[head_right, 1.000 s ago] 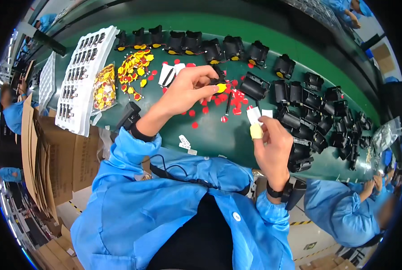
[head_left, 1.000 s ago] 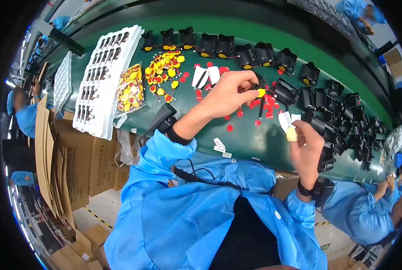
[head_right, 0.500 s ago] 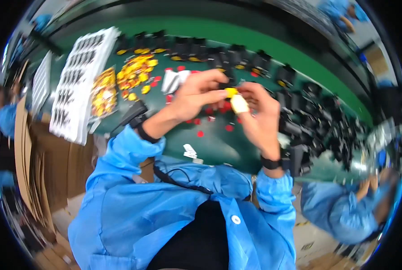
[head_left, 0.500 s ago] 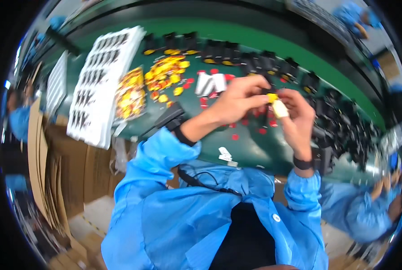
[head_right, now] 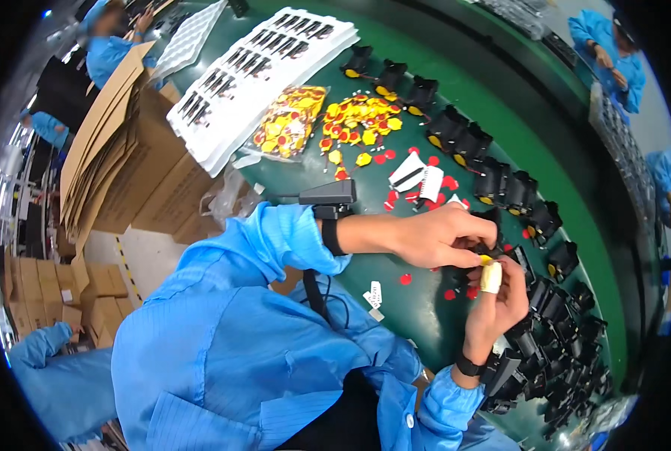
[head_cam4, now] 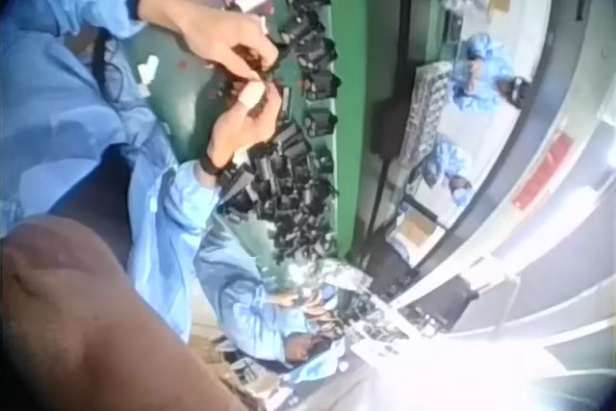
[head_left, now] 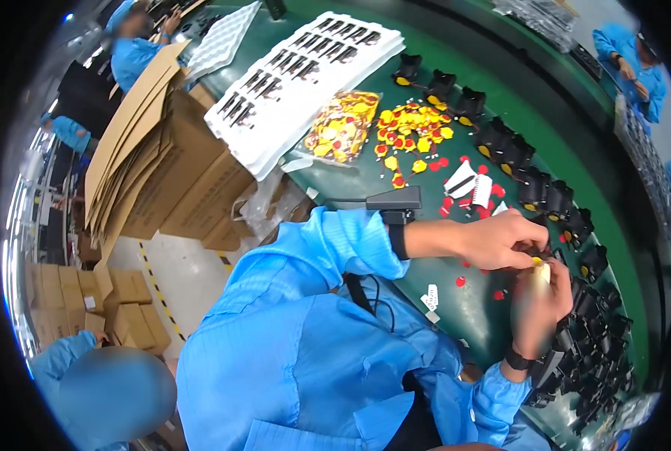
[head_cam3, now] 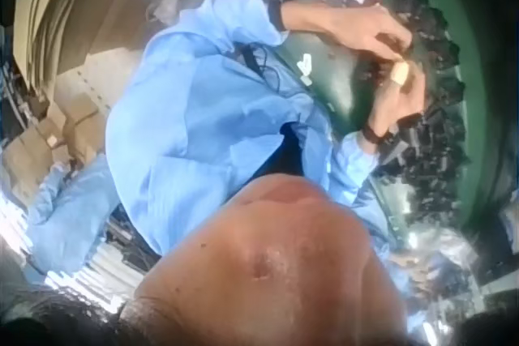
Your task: Assembling plastic housing and internal components for a device on a factory production line.
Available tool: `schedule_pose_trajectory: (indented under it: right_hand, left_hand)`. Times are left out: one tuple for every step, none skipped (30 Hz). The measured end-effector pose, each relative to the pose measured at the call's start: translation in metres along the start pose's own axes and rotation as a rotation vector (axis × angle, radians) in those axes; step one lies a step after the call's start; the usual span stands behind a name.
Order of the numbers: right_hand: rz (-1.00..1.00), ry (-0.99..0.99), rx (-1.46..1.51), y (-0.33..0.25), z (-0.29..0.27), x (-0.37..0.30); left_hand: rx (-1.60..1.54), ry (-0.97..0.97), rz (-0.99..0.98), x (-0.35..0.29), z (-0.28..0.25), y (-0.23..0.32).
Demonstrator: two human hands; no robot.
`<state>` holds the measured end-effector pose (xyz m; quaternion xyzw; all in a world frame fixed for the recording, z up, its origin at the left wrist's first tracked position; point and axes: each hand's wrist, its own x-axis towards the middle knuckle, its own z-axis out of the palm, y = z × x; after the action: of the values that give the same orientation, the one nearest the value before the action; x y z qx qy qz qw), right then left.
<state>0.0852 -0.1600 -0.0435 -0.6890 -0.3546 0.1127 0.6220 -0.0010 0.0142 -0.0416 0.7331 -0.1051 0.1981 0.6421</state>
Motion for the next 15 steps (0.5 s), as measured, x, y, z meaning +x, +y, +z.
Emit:
schedule_pose_trajectory:
  right_hand:
    - [-0.006, -0.024, 0.028, 0.001, -0.003, 0.002]
    - [-0.010, -0.046, 0.055, 0.002, -0.006, 0.003]
    - [0.015, -0.054, 0.082, 0.004, -0.002, 0.003]
    - [0.026, -0.046, 0.074, 0.001, -0.001, 0.004]
    - [0.024, -0.033, 0.026, -0.003, 0.004, 0.005]
    - [0.025, -0.013, -0.024, -0.007, 0.006, 0.007]
    - [0.052, 0.015, -0.011, -0.005, 0.004, 0.008]
    - [-0.020, 0.055, 0.005, -0.005, 0.006, 0.011]
    - [-0.050, 0.099, 0.005, -0.006, 0.004, 0.014]
    - [-0.080, 0.158, -0.005, -0.004, -0.003, 0.015]
    - [-0.066, 0.179, 0.052, -0.004, -0.008, 0.018]
    - [-0.056, 0.210, 0.103, -0.007, -0.016, 0.017]
    - [-0.023, 0.203, 0.180, -0.015, -0.022, 0.014]
    - [0.010, 0.217, 0.237, -0.024, -0.031, 0.006]
    - [0.015, 0.229, 0.224, -0.034, -0.046, -0.008]
  left_hand:
    - [0.029, -0.012, -0.019, 0.002, -0.001, 0.002]
    - [0.055, -0.026, -0.039, 0.001, -0.002, 0.003]
    - [0.057, 0.006, -0.041, -0.002, -0.004, 0.005]
    - [0.049, 0.030, -0.040, -0.003, -0.002, 0.005]
    - [0.199, 0.050, 0.023, -0.004, -0.005, 0.001]
    - [0.254, 0.081, 0.056, -0.003, -0.005, -0.005]
    - [0.240, 0.084, 0.027, 0.000, -0.005, -0.003]
    - [0.227, 0.085, -0.002, 0.000, -0.007, 0.000]
    - [0.212, 0.108, -0.011, 0.000, -0.008, -0.004]
    - [0.187, 0.116, -0.017, 0.002, -0.007, -0.011]
    - [0.150, 0.166, -0.047, 0.005, -0.006, -0.001]
    - [0.106, 0.206, -0.080, 0.008, -0.007, 0.007]
    - [0.060, 0.247, -0.131, 0.004, -0.010, 0.008]
    - [0.006, 0.269, -0.176, 0.006, -0.014, 0.001]
    - [-0.029, 0.269, -0.211, 0.009, -0.014, -0.005]
